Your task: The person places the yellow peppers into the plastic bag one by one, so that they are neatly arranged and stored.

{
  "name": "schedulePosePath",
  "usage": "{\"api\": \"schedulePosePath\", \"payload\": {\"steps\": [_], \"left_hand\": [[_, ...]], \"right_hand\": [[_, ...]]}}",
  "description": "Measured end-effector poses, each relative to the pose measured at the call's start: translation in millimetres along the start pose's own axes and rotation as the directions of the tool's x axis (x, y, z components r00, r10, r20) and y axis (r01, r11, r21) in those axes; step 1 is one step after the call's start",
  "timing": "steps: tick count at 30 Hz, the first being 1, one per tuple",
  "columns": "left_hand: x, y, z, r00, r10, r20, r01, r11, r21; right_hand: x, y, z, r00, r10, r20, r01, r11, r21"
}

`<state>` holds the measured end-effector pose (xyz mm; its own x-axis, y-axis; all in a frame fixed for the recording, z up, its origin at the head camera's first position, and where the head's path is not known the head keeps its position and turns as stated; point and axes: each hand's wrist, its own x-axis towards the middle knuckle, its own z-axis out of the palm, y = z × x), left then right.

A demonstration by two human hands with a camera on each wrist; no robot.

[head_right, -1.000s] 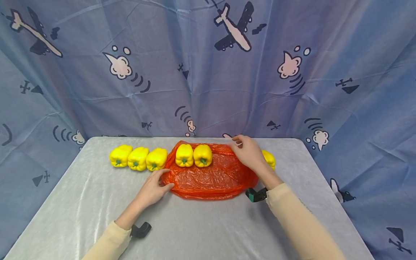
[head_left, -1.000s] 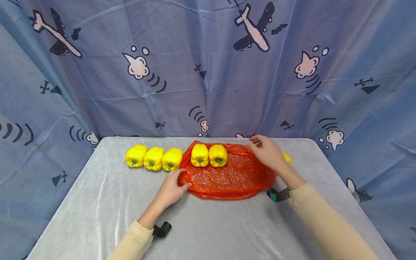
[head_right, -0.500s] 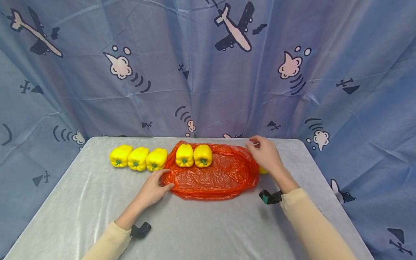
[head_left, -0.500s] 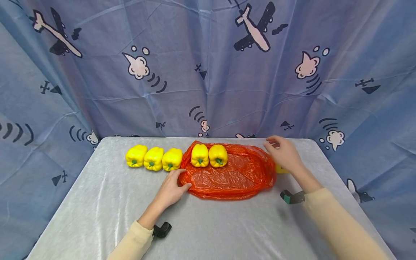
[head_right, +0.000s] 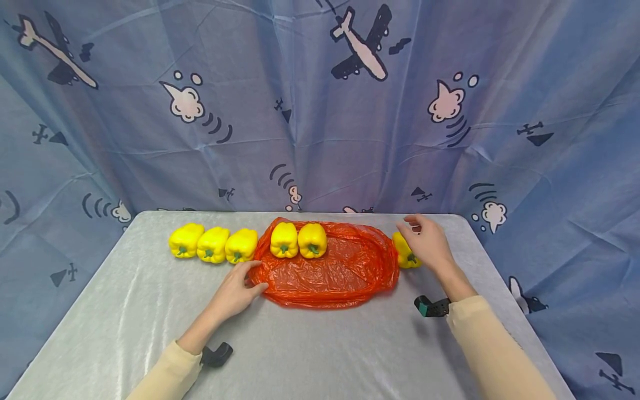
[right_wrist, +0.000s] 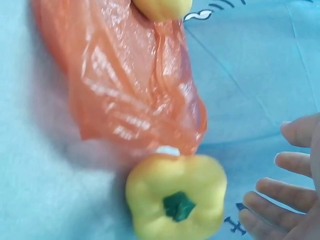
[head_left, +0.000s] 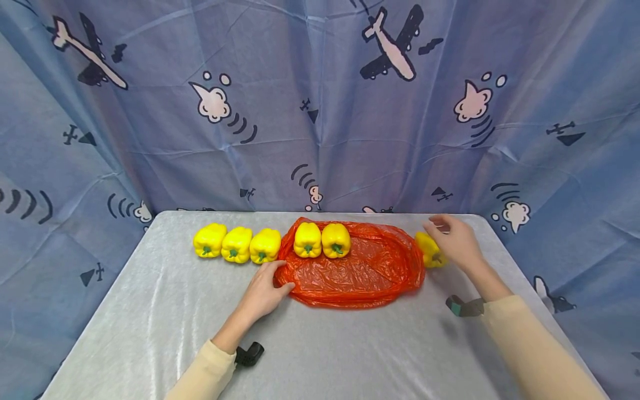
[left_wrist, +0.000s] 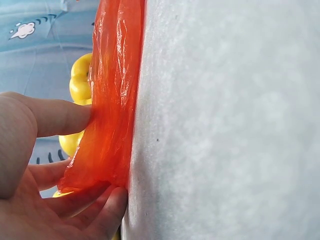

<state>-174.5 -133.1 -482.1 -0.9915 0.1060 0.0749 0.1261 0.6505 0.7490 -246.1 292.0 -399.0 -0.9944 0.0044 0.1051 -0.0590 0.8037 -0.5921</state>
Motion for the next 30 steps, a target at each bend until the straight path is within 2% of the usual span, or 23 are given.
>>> {"api": "schedulePosePath", "payload": {"steps": [11, 20, 30], "left_hand": [[-0.5, -0.9, 0.5, 1.000, 0.008, -0.004, -0.008, 1.000, 0.003], [-0.3, -0.9, 0.8, 1.000, 0.006, -0.004, -0.006, 1.000, 0.011], [0.1, -0.4, 0.9, 1.000, 0.006, 0.000, -0.006, 1.000, 0.009]], "right_hand": [[0.7, 23.1, 3.4, 1.000, 0.023, 0.013, -0.023, 1.000, -0.007], [2.0, 37.0, 9.4, 0.998, 0.021, 0.063, -0.021, 1.000, -0.002], [1.7, 40.6, 14.8, 0.984, 0.095, 0.150, -0.097, 0.995, 0.007]]}}
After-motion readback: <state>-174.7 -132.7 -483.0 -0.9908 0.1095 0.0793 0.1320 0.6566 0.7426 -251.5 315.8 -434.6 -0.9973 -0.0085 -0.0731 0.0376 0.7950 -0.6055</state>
